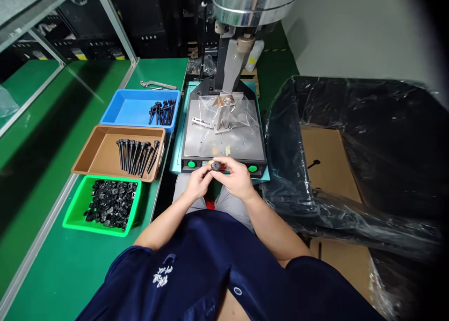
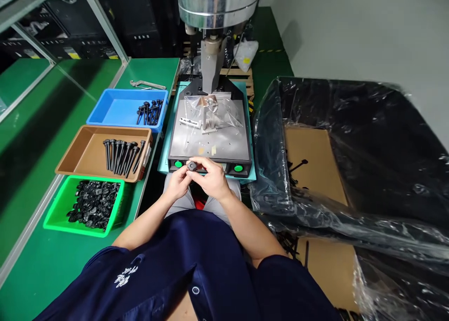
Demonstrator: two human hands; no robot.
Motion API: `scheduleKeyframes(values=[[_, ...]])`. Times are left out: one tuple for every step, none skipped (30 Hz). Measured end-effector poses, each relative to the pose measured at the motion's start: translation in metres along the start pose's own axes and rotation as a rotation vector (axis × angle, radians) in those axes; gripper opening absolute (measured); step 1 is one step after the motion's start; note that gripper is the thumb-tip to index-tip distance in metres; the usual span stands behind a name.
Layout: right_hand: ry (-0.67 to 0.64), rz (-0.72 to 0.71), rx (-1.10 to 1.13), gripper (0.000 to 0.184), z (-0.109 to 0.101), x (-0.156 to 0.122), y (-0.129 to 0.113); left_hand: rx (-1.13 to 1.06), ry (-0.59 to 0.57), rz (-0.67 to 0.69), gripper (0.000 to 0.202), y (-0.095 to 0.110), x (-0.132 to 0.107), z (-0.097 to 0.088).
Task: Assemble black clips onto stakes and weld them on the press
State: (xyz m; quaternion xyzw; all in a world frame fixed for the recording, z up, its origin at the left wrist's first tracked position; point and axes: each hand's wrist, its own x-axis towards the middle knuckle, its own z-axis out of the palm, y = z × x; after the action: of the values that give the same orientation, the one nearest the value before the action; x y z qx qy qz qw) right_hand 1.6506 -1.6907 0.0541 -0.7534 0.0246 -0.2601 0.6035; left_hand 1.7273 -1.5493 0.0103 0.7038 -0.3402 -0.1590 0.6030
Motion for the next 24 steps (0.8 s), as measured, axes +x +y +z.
scheduleKeyframes(values=[[0.01, -0.013, -0.02, 0.03, 0.002, 0.001, -0.001, -0.003, 0.007, -0.005, 0.036, -0.001, -0.001, 0.0], [0.017, -0.024, -0.033, 0.028, 0.005, 0.001, -0.003, -0.005, 0.014, -0.011, 0.036, -0.002, -0.002, -0.001], [0.023, -0.032, -0.041, 0.026, 0.007, 0.002, -0.004, -0.006, 0.02, -0.017, 0.036, -0.003, -0.003, -0.002], [0.028, -0.036, -0.045, 0.025, 0.009, 0.002, -0.005, -0.007, 0.022, -0.023, 0.035, -0.003, -0.004, -0.003], [0.033, -0.036, -0.047, 0.023, 0.011, 0.003, -0.005, -0.007, 0.022, -0.026, 0.035, -0.003, -0.004, -0.004], [0.038, -0.033, -0.049, 0.021, 0.014, 0.003, -0.005, -0.008, 0.021, -0.027, 0.034, -0.002, -0.005, -0.005], [0.042, -0.024, -0.051, 0.021, 0.016, 0.004, -0.005, -0.008, 0.023, -0.026, 0.034, -0.001, -0.006, -0.007], [0.042, -0.012, -0.051, 0.02, 0.018, 0.005, -0.004, -0.004, 0.028, -0.026, 0.034, 0.0, -0.007, -0.008], [0.04, 0.001, -0.046, 0.02, 0.021, 0.006, -0.003, 0.005, 0.035, -0.03, 0.035, 0.002, -0.008, -0.009], [0.036, 0.014, -0.031, 0.021, 0.024, 0.006, -0.002, 0.014, 0.044, -0.036, 0.035, 0.004, -0.01, -0.011], [0.024, 0.026, 0.0, 0.023, 0.027, 0.006, -0.001, 0.023, 0.052, -0.045, 0.036, 0.006, -0.013, -0.013], [-0.004, 0.035, 0.05, 0.027, 0.029, 0.006, -0.001, 0.028, 0.055, -0.056, 0.037, 0.009, -0.017, -0.014], [-0.052, 0.044, 0.114, 0.032, 0.032, 0.006, -0.001, 0.027, 0.047, -0.07, 0.037, 0.012, -0.022, -0.017], [-0.113, 0.057, 0.184, 0.037, 0.034, 0.006, -0.001, 0.019, 0.027, -0.09, 0.037, 0.016, -0.028, -0.019], [-0.176, 0.07, 0.249, 0.042, 0.035, 0.006, -0.001, 0.001, -0.001, -0.116, 0.036, 0.02, -0.034, -0.023], [-0.229, 0.081, 0.305, 0.045, 0.035, 0.007, 0.0, -0.023, -0.034, -0.148, 0.034, 0.025, -0.04, -0.027], [-0.257, 0.083, 0.35, 0.048, 0.035, 0.008, 0.001, -0.043, -0.06, -0.184, 0.033, 0.031, -0.046, -0.034], [-0.26, 0.076, 0.385, 0.051, 0.034, 0.01, 0.002, -0.053, -0.07, -0.222, 0.031, 0.037, -0.051, -0.042], [-0.241, 0.064, 0.412, 0.055, 0.033, 0.011, 0.004, -0.041, -0.056, -0.257, 0.029, 0.044, -0.056, -0.054], [-0.216, 0.049, 0.432, 0.059, 0.031, 0.013, 0.006, -0.001, -0.02, -0.288, 0.028, 0.05, -0.059, -0.069], [-0.195, 0.039, 0.445, 0.061, 0.029, 0.014, 0.008, 0.067, 0.036, -0.316, 0.027, 0.056, -0.06, -0.088], [-0.183, 0.039, 0.45, 0.062, 0.026, 0.014, 0.01, 0.163, 0.103, -0.339, 0.025, 0.06, -0.06, -0.11], [-0.181, 0.048, 0.451, 0.06, 0.024, 0.013, 0.011, 0.272, 0.172, -0.361, 0.024, 0.063, -0.057, -0.135], [-0.188, 0.062, 0.452, 0.057, 0.022, 0.012, 0.012, 0.388, 0.248, -0.387, 0.022, 0.064, -0.052, -0.161]])
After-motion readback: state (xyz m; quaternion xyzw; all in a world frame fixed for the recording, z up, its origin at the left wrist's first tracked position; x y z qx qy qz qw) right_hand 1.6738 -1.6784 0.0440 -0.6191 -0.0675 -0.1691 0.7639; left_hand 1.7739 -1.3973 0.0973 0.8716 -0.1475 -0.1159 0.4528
